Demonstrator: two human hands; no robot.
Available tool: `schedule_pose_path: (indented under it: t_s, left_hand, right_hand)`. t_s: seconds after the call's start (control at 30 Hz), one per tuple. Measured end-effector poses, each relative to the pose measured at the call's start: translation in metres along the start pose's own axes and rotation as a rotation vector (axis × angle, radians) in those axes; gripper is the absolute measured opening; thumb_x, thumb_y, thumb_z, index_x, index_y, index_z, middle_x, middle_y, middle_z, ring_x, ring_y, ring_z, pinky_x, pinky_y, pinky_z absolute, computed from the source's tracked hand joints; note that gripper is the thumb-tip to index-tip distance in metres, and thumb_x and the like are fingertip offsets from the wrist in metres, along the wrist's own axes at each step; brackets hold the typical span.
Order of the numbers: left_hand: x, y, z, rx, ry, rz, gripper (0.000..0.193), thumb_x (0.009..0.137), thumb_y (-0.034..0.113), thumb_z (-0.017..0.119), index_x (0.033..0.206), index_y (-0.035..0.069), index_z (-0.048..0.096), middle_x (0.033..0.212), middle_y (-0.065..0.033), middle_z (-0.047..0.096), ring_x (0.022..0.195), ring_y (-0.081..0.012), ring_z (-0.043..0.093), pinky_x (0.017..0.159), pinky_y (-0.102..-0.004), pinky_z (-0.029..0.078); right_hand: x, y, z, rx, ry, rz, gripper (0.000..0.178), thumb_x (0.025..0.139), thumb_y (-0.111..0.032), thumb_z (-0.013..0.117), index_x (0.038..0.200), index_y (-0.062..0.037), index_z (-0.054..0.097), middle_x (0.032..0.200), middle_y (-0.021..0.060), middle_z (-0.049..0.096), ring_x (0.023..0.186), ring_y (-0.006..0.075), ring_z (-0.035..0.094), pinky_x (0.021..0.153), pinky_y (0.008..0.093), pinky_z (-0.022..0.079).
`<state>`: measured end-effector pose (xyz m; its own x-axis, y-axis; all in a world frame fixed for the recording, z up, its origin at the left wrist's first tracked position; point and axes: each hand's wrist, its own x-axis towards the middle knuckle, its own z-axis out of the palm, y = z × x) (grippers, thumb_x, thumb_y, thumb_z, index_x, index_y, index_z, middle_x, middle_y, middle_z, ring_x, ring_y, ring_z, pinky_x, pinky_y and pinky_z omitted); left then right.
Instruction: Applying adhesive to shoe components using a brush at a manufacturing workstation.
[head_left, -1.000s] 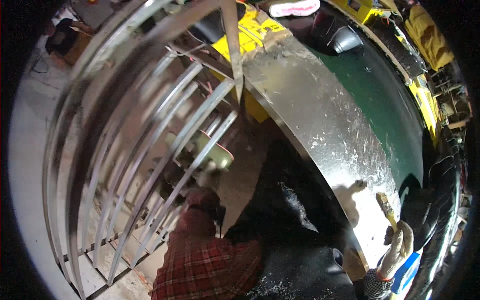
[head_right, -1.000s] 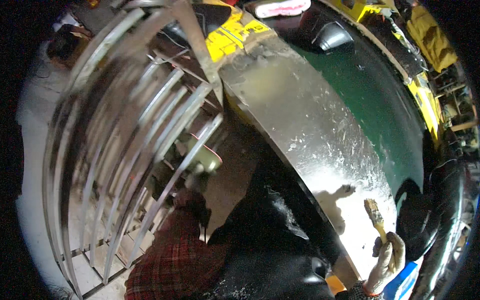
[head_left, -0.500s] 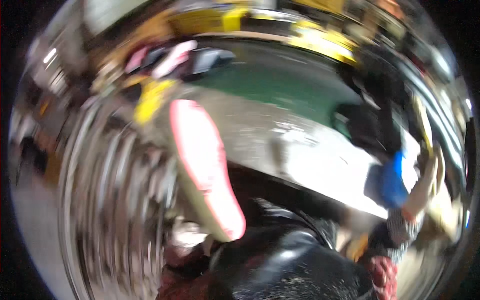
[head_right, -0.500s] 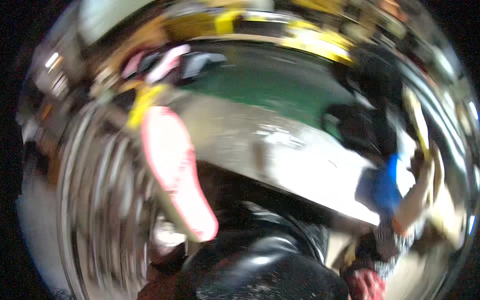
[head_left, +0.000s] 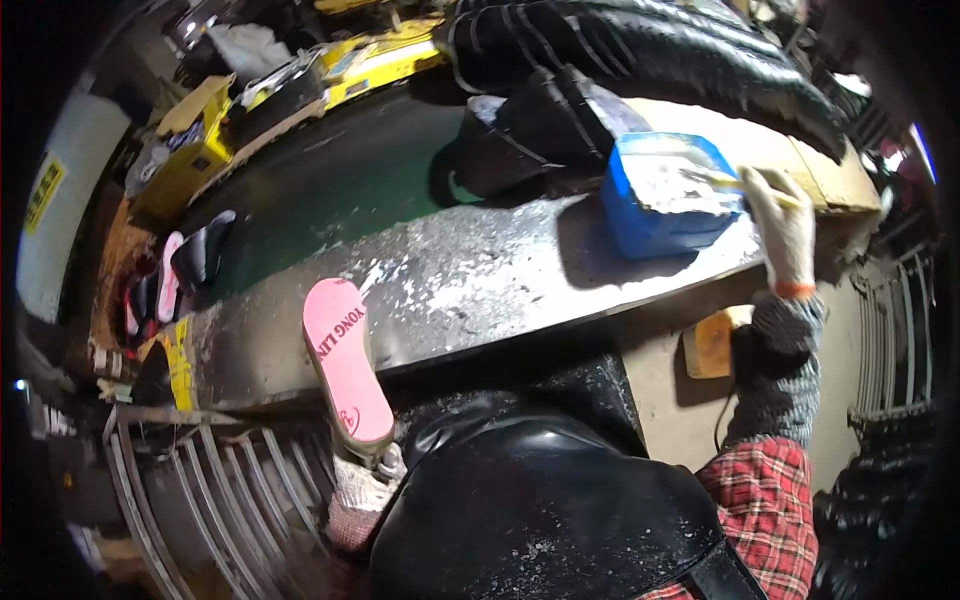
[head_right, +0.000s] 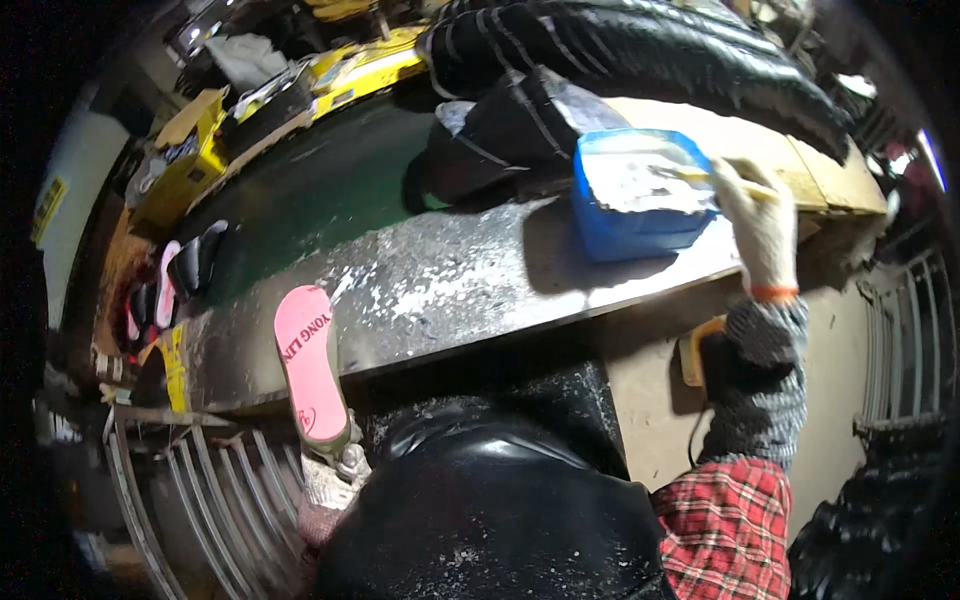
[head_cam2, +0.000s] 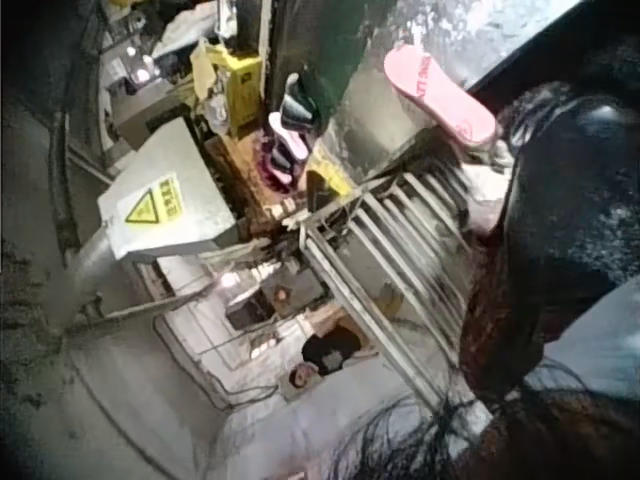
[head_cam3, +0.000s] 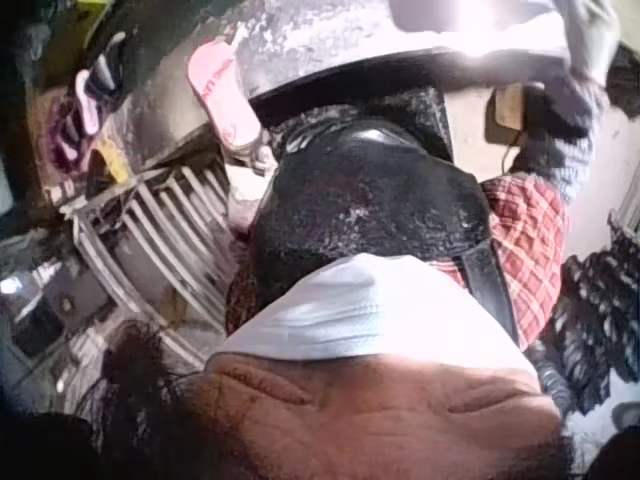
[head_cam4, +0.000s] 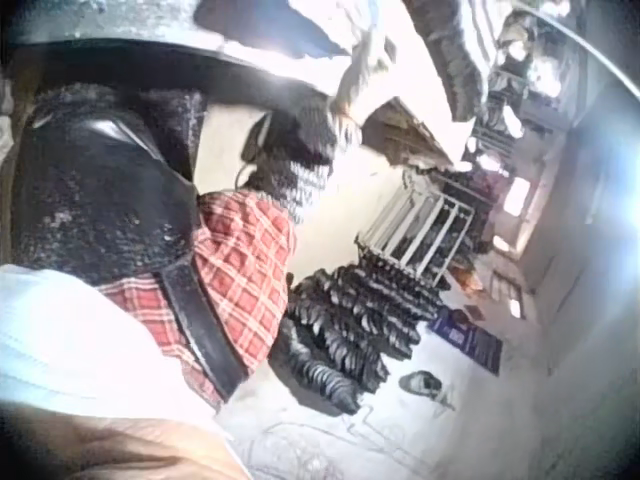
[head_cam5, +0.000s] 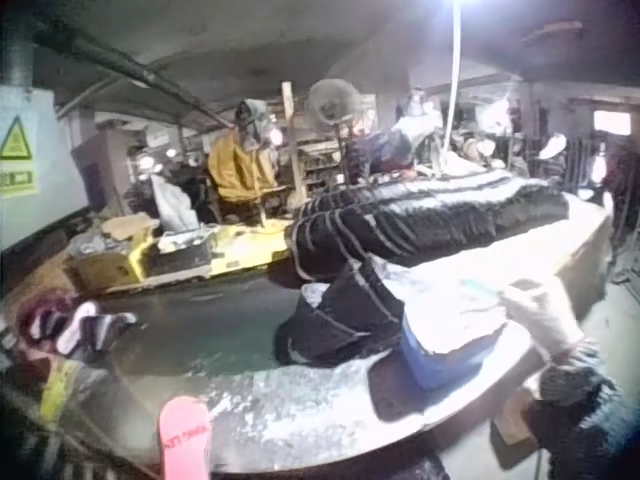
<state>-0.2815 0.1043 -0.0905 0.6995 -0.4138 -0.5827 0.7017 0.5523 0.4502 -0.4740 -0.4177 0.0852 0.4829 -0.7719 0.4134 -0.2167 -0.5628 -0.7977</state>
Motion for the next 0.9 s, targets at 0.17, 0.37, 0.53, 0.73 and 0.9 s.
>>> schedule_pose_path:
  t_s: [0.17, 0.37, 0.53, 0.73, 0.9]
  left_hand:
    - [-0.026, 0.012, -0.015, -0.392, -0.388, -0.713, 0.072, 0.084, 0.066, 0.049, 0.126, 0.007, 0.054, 0.105, -0.0153, 0.064, 0.089, -0.0332, 0.063, 0.061, -0.0435, 0.055]
    - [-0.003, -0.014, -0.089, -0.652, -0.149, -0.402, 0.064, 0.090, 0.057, 0.046, 0.130, 0.006, 0.049, 0.117, -0.0156, 0.058, 0.098, -0.0321, 0.060, 0.074, -0.0424, 0.054]
    - [0.031, -0.036, -0.095, -0.619, -0.437, -0.238, 0.051, 0.099, 0.037, 0.036, 0.139, 0.005, 0.037, 0.135, -0.0124, 0.043, 0.119, -0.0254, 0.046, 0.100, -0.0372, 0.037]
    - [0.034, -0.044, -0.084, -0.630, -0.399, -0.164, 0.043, 0.099, 0.026, 0.042, 0.137, 0.005, 0.042, 0.137, -0.0120, 0.047, 0.125, -0.0219, 0.047, 0.104, -0.0340, 0.039]
    - [0.016, -0.008, -0.022, -1.446, -0.222, -0.568, 0.037, 0.097, 0.030, 0.045, 0.120, 0.002, 0.055, 0.116, -0.0125, 0.060, 0.105, -0.0226, 0.058, 0.093, -0.0360, 0.046]
  right_hand:
    - [-0.047, -0.052, 0.014, 0.192, 0.027, 0.053, 0.022, 0.093, -0.016, 0.057, 0.098, 0.0046, 0.065, 0.089, 0.0075, 0.066, 0.079, 0.0111, 0.063, 0.071, 0.0214, 0.050]
    - [-0.114, -0.158, 0.210, 0.396, -0.902, -0.510, 0.020, 0.085, -0.011, 0.067, 0.103, -0.0029, 0.068, 0.085, 0.0092, 0.069, 0.075, 0.0158, 0.065, 0.068, 0.0262, 0.051]
    - [-0.088, -0.138, 0.284, 0.536, -0.918, 0.166, 0.024, 0.093, -0.019, 0.059, 0.105, 0.0009, 0.065, 0.093, 0.0089, 0.067, 0.072, 0.0119, 0.061, 0.067, 0.0231, 0.049]
    - [-0.094, -0.154, 0.261, 0.439, -1.151, -0.030, 0.023, 0.093, -0.018, 0.057, 0.098, 0.0030, 0.064, 0.079, 0.0075, 0.067, 0.065, 0.0088, 0.057, 0.059, 0.0218, 0.046]
    - [-0.091, -0.185, 0.279, 0.541, -1.152, -0.131, 0.020, 0.091, -0.015, 0.060, 0.096, 0.0034, 0.065, 0.079, 0.0071, 0.066, 0.070, 0.0108, 0.060, 0.064, 0.0233, 0.049]
